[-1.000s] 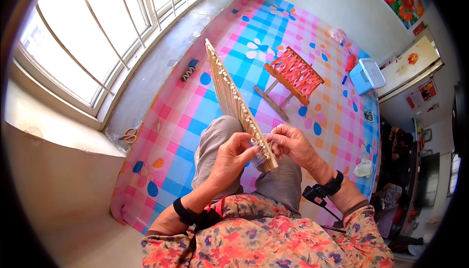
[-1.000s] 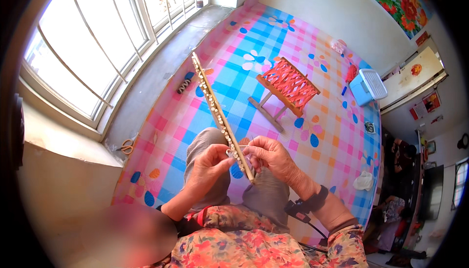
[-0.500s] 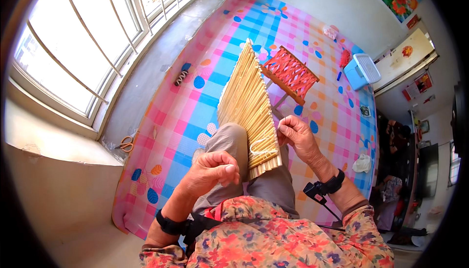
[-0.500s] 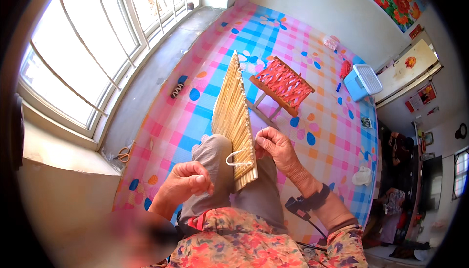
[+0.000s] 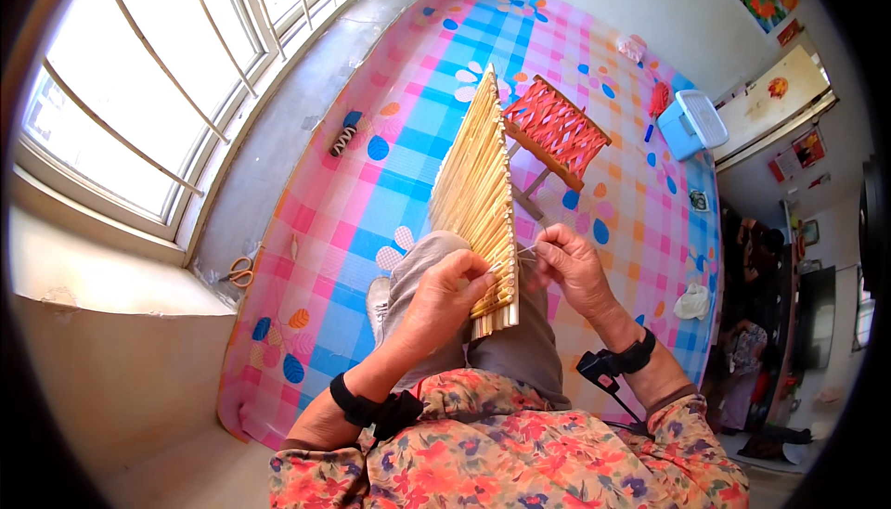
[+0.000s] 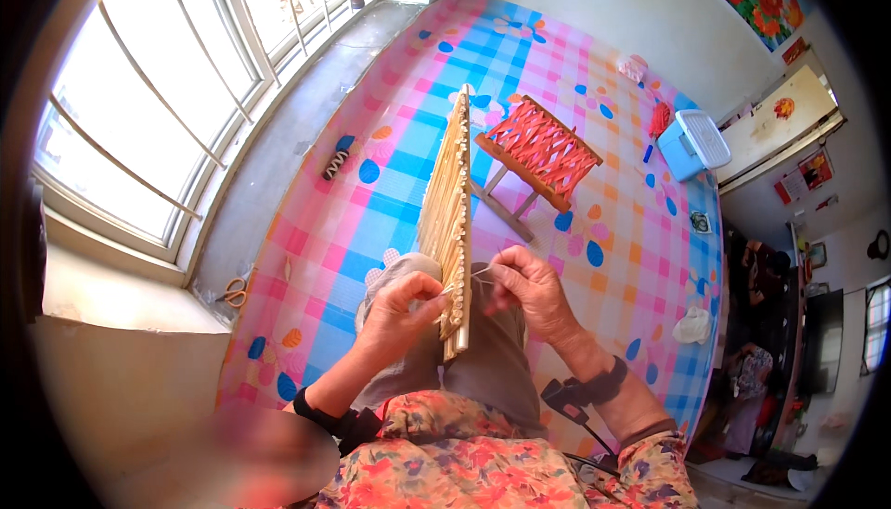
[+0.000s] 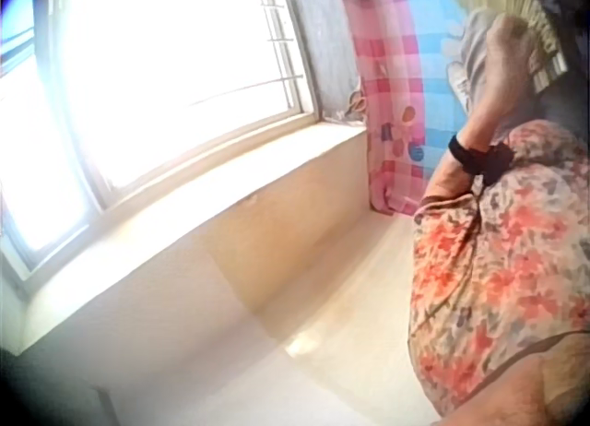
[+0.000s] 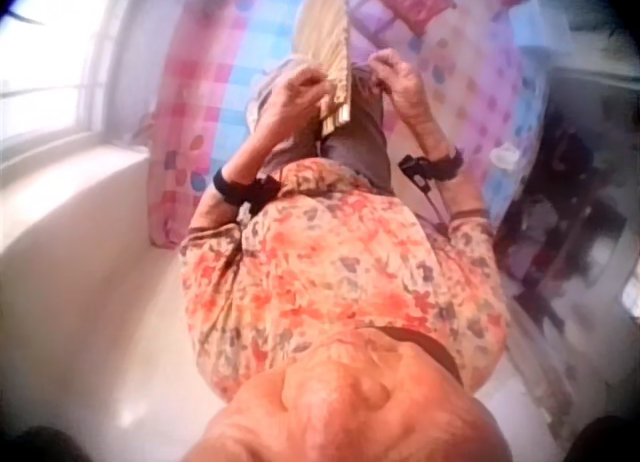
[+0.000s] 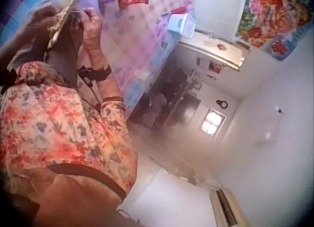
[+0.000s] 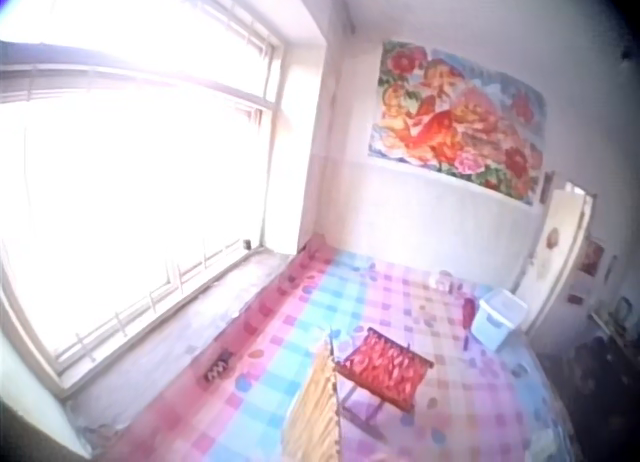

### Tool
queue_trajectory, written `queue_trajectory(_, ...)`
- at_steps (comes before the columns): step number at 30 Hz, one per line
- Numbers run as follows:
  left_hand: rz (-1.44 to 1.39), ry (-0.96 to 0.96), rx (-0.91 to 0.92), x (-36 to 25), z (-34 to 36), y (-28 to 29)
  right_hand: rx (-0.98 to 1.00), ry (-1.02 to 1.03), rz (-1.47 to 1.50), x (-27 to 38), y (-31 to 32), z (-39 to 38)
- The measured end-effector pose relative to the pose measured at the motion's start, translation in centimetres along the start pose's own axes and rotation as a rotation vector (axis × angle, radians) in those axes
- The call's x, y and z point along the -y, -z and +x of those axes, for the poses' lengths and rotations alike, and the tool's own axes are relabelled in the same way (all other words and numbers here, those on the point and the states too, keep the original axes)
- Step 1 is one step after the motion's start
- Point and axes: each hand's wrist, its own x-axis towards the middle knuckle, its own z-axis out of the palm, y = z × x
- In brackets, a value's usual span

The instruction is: The person sits on a colorful mat and weaves a bundle of bamboo sticks using white thread. They repeatedly wrap the thread around the sticks, pull it tight, and adjust the bundle to maintain alignment.

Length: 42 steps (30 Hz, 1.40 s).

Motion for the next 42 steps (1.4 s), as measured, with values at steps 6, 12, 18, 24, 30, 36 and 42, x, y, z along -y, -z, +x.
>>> queue_trajectory(6, -0.596, 0.13, 0.136, -0.2, 0.8, 1.6, -0.194, 0.113, -0.323, -0.5, 6.6, -1.1)
queue_trajectory(12, -0.62, 0.2, 0.173, 0.3, 1.1, 2.7, -0.353, 0.054, -0.255, 0.3, 7.7, -1.9)
queue_trajectory(18, -0.8, 0.222, 0.212, 0.9, 1.0, 2.5, -0.536, 0.157, -0.183, 1.3, 10.7, -1.3)
queue_trajectory(24, -0.927, 0.236, 0.208, 1.0, 1.2, 2.8, -0.535, 0.149, 0.003, -0.1, 12.0, -1.2)
queue_trajectory(30, -0.94, 0.228, 0.187, 0.3, 0.7, 2.4, -0.439, 0.093, 0.034, 0.1, 10.7, -1.3)
queue_trajectory(36, -0.753, 0.204, 0.055, -0.5, 0.5, 1.2, -0.438, 0.085, 0.044, -0.1, 10.4, -1.0)
queue_trajectory(42, -0.674, 0.173, -0.05, -0.9, 1.1, 0.2, -0.445, 0.022, 0.052, -0.1, 9.5, -0.9)
